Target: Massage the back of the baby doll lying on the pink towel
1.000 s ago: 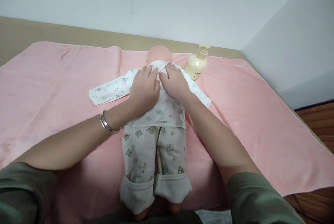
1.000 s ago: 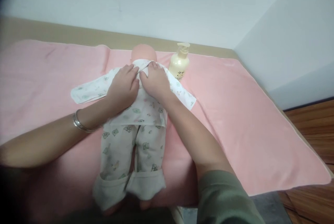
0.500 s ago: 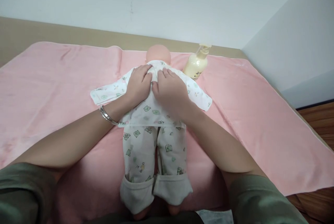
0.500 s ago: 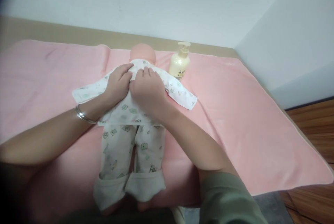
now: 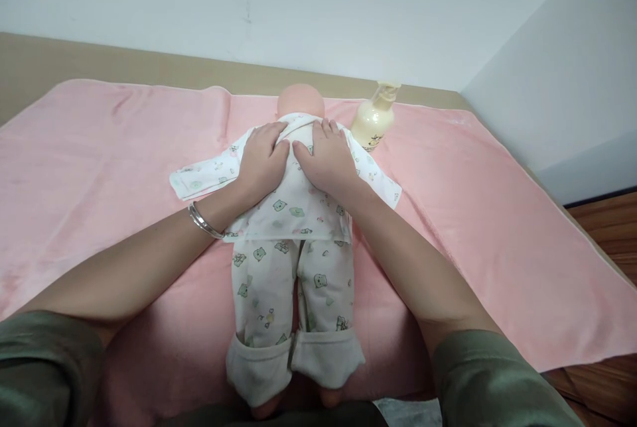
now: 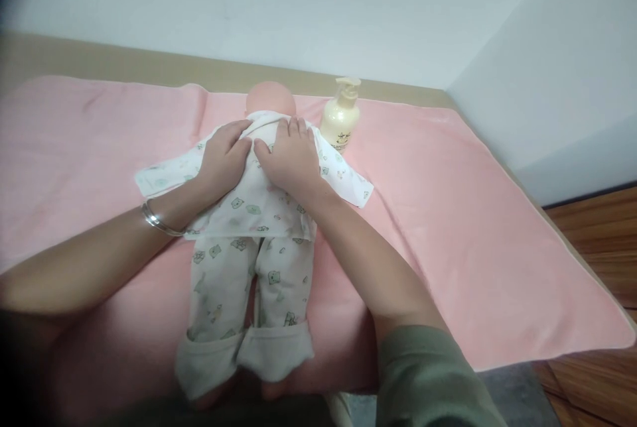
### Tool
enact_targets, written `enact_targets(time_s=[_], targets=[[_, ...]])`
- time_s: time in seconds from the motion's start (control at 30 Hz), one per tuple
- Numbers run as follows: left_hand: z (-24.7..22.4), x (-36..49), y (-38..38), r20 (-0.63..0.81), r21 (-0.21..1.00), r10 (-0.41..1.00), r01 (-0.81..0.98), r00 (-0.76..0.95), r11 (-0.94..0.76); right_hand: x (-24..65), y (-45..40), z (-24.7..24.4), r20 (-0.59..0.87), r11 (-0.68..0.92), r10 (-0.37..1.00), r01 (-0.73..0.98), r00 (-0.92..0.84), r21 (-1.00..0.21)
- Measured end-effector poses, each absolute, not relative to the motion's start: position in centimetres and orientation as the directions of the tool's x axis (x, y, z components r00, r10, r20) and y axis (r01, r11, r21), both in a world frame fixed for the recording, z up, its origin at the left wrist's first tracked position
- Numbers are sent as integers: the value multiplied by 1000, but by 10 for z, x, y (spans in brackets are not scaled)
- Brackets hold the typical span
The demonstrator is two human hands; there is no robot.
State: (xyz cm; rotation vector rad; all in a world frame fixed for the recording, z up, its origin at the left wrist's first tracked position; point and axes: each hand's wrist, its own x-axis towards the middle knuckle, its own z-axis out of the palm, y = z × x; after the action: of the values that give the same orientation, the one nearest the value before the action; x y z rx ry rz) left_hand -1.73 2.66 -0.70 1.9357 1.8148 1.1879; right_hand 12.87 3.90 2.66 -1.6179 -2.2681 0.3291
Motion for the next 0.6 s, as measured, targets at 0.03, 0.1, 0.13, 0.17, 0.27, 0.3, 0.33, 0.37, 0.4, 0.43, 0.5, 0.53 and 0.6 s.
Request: enact_targets(time_s=[0.03, 0.1, 0.13, 0.17, 0.27, 0.3, 0.33, 0.37, 0.4, 0.43, 0.5, 0.53, 0.6], targets=[[-7, -17, 26, 400, 640, 912, 739, -87, -211, 130, 41, 26, 141, 344, 939, 864, -313, -368], [-7, -17, 25, 431, 586, 901, 775, -50, -237, 133, 46, 26, 143, 392, 920, 851, -365, -351], [-8, -17, 24, 453, 550, 891, 794, -24, -258, 135, 48, 26, 137, 416, 909, 843, -393, -341], [-8, -17, 24, 474, 514, 881, 810, 5, -282, 137, 50, 26, 132, 438, 898, 836, -419, -331], [-8, -17, 21, 514, 454, 856, 828, 58, -329, 139, 47, 29, 138, 480, 877, 825, -460, -297], [-8, -16, 21, 514, 466, 856, 824, 45, -323, 138, 43, 30, 155, 484, 875, 830, -459, -278], [-8, -16, 21, 507, 491, 862, 815, 19, -307, 137, 37, 30, 179, 481, 876, 840, -447, -253], [-8, -16, 21, 496, 521, 868, 804, -13, -285, 134, 30, 31, 206, 471, 879, 853, -431, -223], [-8, -15, 22, 483, 549, 875, 793, -43, -264, 131, 23, 31, 234, 459, 880, 867, -414, -192], [-8, -15, 22, 473, 568, 879, 785, -64, -248, 129, 15, 30, 262, 449, 878, 878, -400, -165], [-8, -14, 24, 466, 577, 881, 783, -82, -232, 125, 4, 29, 300, 447, 870, 884, -392, -139], [-8, -14, 24, 467, 571, 881, 789, -84, -228, 124, 2, 28, 304, 451, 868, 881, -393, -147], [-8, -13, 25, 468, 555, 880, 801, -78, -224, 125, 4, 28, 282, 447, 878, 873, -386, -197]])
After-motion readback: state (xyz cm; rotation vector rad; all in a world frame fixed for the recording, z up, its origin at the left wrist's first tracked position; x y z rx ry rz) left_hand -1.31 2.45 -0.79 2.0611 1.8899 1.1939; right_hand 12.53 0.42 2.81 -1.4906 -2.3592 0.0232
